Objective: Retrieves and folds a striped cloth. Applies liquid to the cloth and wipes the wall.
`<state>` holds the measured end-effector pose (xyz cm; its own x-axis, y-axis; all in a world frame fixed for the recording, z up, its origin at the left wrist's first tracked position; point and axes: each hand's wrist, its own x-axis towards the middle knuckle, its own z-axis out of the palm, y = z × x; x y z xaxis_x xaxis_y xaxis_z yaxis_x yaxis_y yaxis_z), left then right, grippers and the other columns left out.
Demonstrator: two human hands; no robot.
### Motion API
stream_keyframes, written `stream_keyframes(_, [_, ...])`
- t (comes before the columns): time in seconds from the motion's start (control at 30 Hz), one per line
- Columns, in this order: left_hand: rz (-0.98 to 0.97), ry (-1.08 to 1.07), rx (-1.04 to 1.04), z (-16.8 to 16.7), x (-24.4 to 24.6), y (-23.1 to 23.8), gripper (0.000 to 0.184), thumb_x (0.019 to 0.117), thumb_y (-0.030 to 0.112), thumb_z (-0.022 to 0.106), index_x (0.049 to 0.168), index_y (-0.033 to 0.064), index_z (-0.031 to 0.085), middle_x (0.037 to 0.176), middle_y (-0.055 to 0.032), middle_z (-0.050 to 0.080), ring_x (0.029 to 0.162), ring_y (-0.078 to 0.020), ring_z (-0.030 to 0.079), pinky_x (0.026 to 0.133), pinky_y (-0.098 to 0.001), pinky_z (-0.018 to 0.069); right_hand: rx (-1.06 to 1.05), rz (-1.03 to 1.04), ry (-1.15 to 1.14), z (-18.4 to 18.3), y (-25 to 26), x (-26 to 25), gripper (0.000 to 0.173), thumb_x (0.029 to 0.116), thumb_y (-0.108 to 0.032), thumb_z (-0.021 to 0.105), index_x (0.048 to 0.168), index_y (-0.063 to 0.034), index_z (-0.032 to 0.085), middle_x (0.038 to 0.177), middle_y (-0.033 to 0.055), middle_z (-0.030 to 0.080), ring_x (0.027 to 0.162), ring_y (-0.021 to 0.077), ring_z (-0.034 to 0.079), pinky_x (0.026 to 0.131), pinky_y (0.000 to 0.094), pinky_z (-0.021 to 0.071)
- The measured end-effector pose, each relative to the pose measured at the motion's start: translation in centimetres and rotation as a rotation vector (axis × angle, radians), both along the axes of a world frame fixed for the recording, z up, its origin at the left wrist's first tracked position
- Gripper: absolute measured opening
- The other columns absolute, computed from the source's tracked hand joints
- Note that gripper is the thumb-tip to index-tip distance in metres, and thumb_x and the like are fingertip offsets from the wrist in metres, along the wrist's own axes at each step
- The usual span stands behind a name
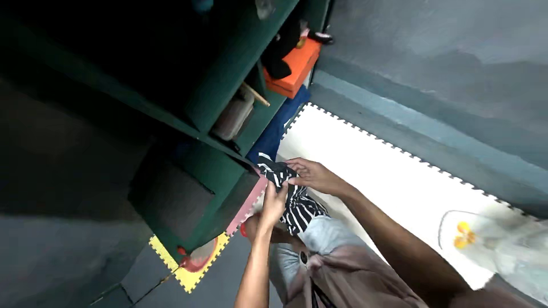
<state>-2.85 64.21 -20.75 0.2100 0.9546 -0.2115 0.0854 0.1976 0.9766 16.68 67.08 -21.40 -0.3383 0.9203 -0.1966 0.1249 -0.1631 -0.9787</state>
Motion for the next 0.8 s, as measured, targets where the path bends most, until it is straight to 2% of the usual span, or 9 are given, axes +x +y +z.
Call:
stream_keyframes(0.1, [-0.071, 0.021, -0.018, 7.7, 0.5, -1.4, 0.04, 0.1077, 0.016, 0.049, 0.14, -0.0083, 0.048, 0.13, -0.0177, 0.064, 0.12, -0.0179, 0.063, 0.108, -0.0376, 0.0513, -0.063, -0.061, 0.057, 6.2, -2.2, 0.4, 0.042, 0.0921, -0.027, 0.076, 0.127, -0.0063, 0.067, 0.108, 0.0086, 0.073, 0.096, 0.015, 0.07, 0.09, 0.0346, 0.0593])
stream_keyframes(0.2, [-0.008, 0.062, -0.005, 15.1, 0.7, -3.5, 0.034, 0.1088, 0.016, 0.046, 0.131, -0.0079, 0.056, 0.118, -0.0162, 0.069, 0.109, -0.0186, 0.068, 0.101, -0.0395, 0.0559, -0.117, -0.13, 0.123, 14.1, -4.8, 2.0, 0.025, 0.0937, -0.02, 0.074, 0.111, -0.0029, 0.068, 0.1, 0.0068, 0.071, 0.09, 0.0131, 0.068, 0.086, 0.0333, 0.0579])
stream_keyframes(0.33, [0.092, 0.145, 0.011, 25.0, 0.5, -6.5, 0.028, 0.1065, 0.018, 0.052, 0.108, -0.0049, 0.067, 0.092, -0.0118, 0.071, 0.085, -0.0174, 0.07, 0.083, -0.0382, 0.06, -0.173, -0.155, 0.272, 23.7, -8.1, 4.4, 0.022, 0.1019, -0.021, 0.06, 0.11, -0.002, 0.068, 0.107, 0.0076, 0.071, 0.1, 0.0152, 0.067, 0.095, 0.0361, 0.0549])
stream_keyframes(0.4, [0.082, 0.08, -0.013, 30.0, 0.7, -8.4, 0.027, 0.1069, 0.016, 0.051, 0.11, -0.0049, 0.067, 0.095, -0.0122, 0.071, 0.088, -0.0175, 0.07, 0.085, -0.0378, 0.0599, -0.214, -0.159, 0.402, 27.9, -9.8, 5.0, 0.028, 0.1047, -0.019, 0.045, 0.109, -0.0009, 0.066, 0.121, 0.012, 0.069, 0.112, 0.0209, 0.065, 0.101, 0.0401, 0.0525])
stream_keyframes(0.47, [0.091, -0.018, -0.081, 33.9, 0.9, -9.8, 0.029, 0.1084, 0.016, 0.047, 0.117, -0.005, 0.066, 0.101, -0.0131, 0.072, 0.093, -0.0183, 0.07, 0.088, -0.0385, 0.0594, -0.255, -0.213, 0.468, 31.5, -11.2, 5.4, 0.029, 0.1059, -0.02, 0.04, 0.106, -0.003, 0.063, 0.118, 0.0115, 0.07, 0.109, 0.0207, 0.067, 0.098, 0.0399, 0.0537])
stream_keyframes(0.53, [0.104, -0.111, -0.128, 36.5, 1.0, -10.7, 0.032, 0.1099, 0.017, 0.042, 0.121, -0.0049, 0.063, 0.102, -0.0132, 0.071, 0.092, -0.0193, 0.07, 0.087, -0.0392, 0.0592, -0.289, -0.281, 0.485, 34.4, -12.0, 5.8, 0.026, 0.1076, -0.023, 0.041, 0.105, -0.0069, 0.062, 0.1, 0.0048, 0.069, 0.094, 0.0149, 0.067, 0.09, 0.0366, 0.0564])
stream_keyframes(0.6, [0.096, -0.164, -0.122, 38.1, 1.2, -11.2, 0.034, 0.1109, 0.018, 0.039, 0.124, -0.0046, 0.061, 0.104, -0.0135, 0.071, 0.094, -0.0203, 0.07, 0.086, -0.04, 0.0595, -0.272, -0.286, 0.487, 36.1, -12.6, 6.5, 0.03, 0.1087, -0.026, 0.038, 0.107, -0.0077, 0.062, 0.099, 0.0038, 0.069, 0.096, 0.0141, 0.067, 0.092, 0.0379, 0.0558])
stream_keyframes(0.7, [0.051, -0.231, -0.131, 39.8, 1.5, -12.1, 0.036, 0.1108, 0.021, 0.038, 0.132, -0.0042, 0.054, 0.114, -0.0153, 0.069, 0.104, -0.0223, 0.068, 0.095, -0.043, 0.0567, -0.267, -0.253, 0.485, 37.7, -13.1, 7.6, 0.036, 0.1104, -0.029, 0.033, 0.109, -0.0073, 0.062, 0.102, 0.0064, 0.069, 0.098, 0.0169, 0.067, 0.093, 0.0414, 0.0564])
stream_keyframes(0.8, [0.04, -0.232, -0.14, 41.0, 2.2, -13.3, 0.025, 0.1061, 0.019, 0.051, 0.12, -0.0015, 0.054, 0.11, -0.0135, 0.068, 0.102, -0.0216, 0.068, 0.094, -0.0424, 0.0567, -0.311, -0.203, 0.462, 38.8, -13.2, 8.8, 0.035, 0.1109, -0.032, 0.035, 0.109, -0.0086, 0.061, 0.099, 0.0062, 0.07, 0.096, 0.0166, 0.068, 0.091, 0.0401, 0.0574])
